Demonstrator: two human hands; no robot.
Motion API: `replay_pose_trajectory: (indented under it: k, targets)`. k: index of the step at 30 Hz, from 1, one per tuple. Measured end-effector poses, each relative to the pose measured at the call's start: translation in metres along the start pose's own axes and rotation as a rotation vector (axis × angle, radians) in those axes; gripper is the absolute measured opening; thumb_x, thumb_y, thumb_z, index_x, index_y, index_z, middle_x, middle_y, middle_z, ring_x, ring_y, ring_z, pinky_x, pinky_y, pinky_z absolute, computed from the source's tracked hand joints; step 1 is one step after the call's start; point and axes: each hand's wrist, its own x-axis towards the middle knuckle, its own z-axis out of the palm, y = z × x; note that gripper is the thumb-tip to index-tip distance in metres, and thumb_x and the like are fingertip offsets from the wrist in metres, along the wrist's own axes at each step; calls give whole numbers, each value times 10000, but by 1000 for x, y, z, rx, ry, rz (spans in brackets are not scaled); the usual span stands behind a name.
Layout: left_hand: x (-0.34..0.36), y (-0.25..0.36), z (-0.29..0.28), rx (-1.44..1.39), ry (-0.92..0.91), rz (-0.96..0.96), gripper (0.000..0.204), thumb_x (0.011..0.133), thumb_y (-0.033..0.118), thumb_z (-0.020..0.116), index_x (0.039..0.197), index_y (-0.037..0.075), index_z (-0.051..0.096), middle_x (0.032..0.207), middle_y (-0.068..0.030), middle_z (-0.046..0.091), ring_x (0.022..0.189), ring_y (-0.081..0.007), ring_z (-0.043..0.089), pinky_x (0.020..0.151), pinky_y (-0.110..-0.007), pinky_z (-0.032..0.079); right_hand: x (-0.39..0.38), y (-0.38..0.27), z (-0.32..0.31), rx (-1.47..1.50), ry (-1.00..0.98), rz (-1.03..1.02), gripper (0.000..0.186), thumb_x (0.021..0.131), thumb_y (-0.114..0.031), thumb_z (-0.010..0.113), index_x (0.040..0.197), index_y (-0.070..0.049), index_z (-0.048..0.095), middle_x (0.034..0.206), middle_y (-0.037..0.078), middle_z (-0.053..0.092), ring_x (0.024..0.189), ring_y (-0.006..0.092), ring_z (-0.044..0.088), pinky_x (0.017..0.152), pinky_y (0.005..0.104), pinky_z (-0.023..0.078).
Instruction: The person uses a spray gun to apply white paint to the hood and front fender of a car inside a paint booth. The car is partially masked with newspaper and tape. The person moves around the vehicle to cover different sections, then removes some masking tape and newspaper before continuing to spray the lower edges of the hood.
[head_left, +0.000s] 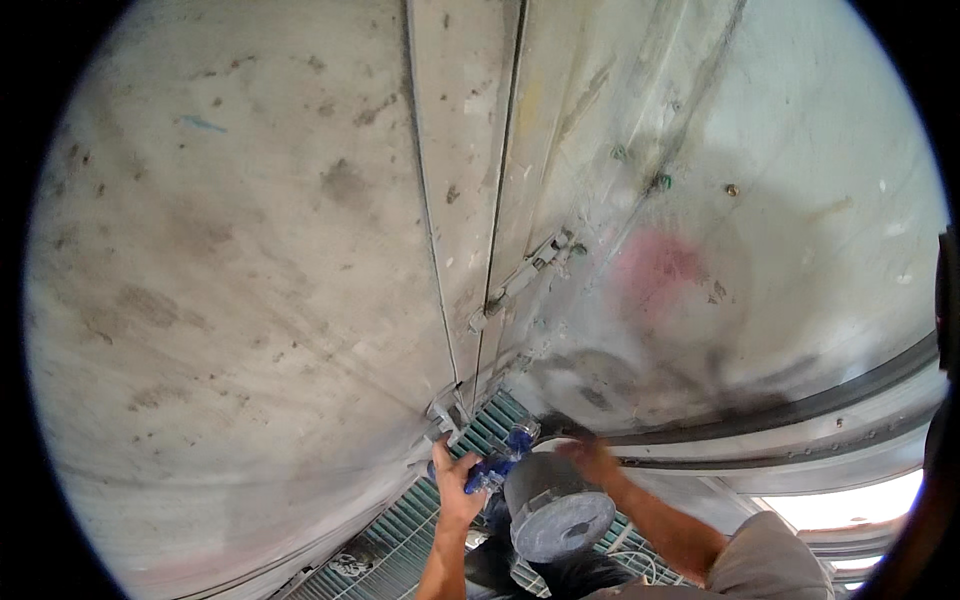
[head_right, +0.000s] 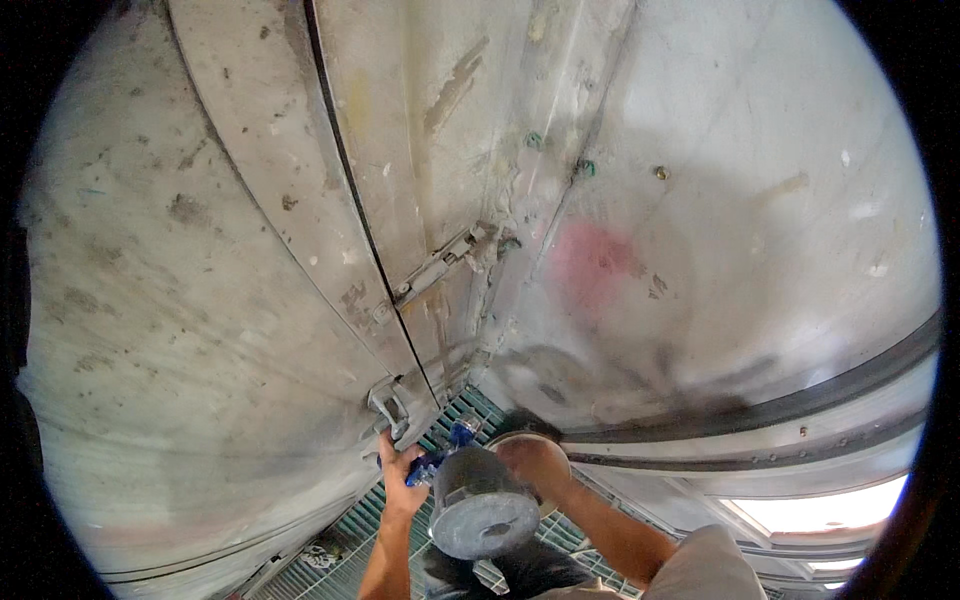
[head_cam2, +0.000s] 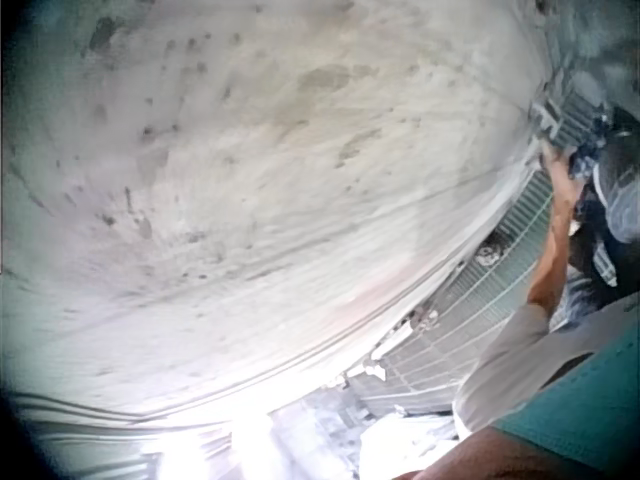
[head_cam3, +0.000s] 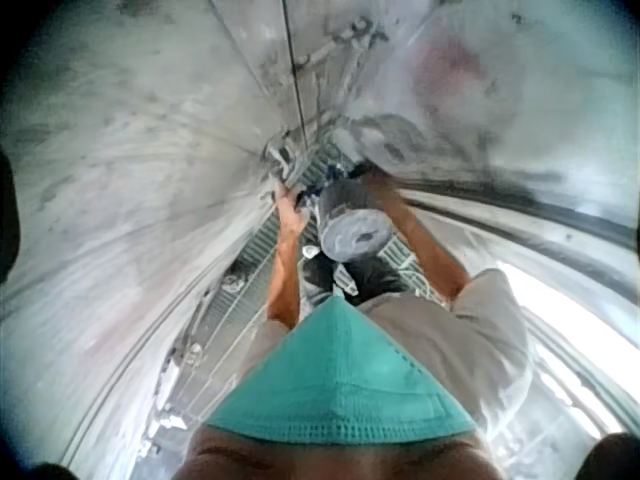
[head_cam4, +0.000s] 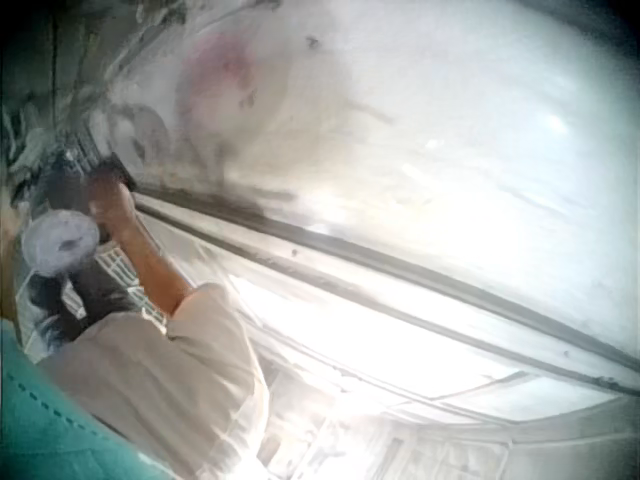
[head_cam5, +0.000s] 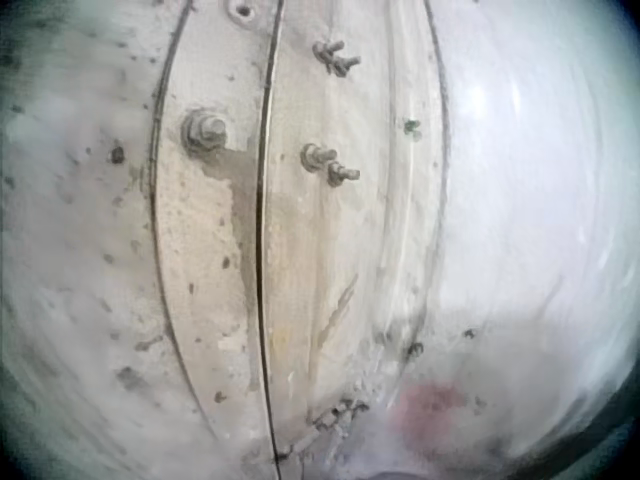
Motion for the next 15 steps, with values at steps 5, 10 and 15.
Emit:
replay_pose_trajectory:
  k: [5, 10, 15]
  targets:
    - [2, -2, -13, 96, -56, 1, 335, 567, 127, 762, 870, 38, 652, 1247, -303, 455, 1157, -488, 470, 963, -480, 411, -15, 72, 80, 330, -147, 149, 203, 932, -200, 596, 1041, -29, 608, 899, 62, 638, 875, 164, 608, 749, 310, 491]
    - [0, -10, -8, -389, -63, -290, 492, 556, 54, 790, 1005, 64, 588, 1258, -310, 442, 1207, -497, 447, 1001, -494, 407, 10, 54, 86, 442, -52, 103, 210, 933, -187, 585, 1085, -42, 594, 950, 70, 636, 920, 180, 607, 797, 321, 482]
    - [13, 9, -37, 37, -196, -47, 555, 623, 58, 820, 1060, 67, 477, 1270, -312, 439, 1215, -505, 438, 1006, -504, 398, -7, 35, 57, 468, 159, 68, 229, 934, -173, 574, 1130, -55, 580, 1000, 78, 635, 966, 197, 606, 845, 332, 472]
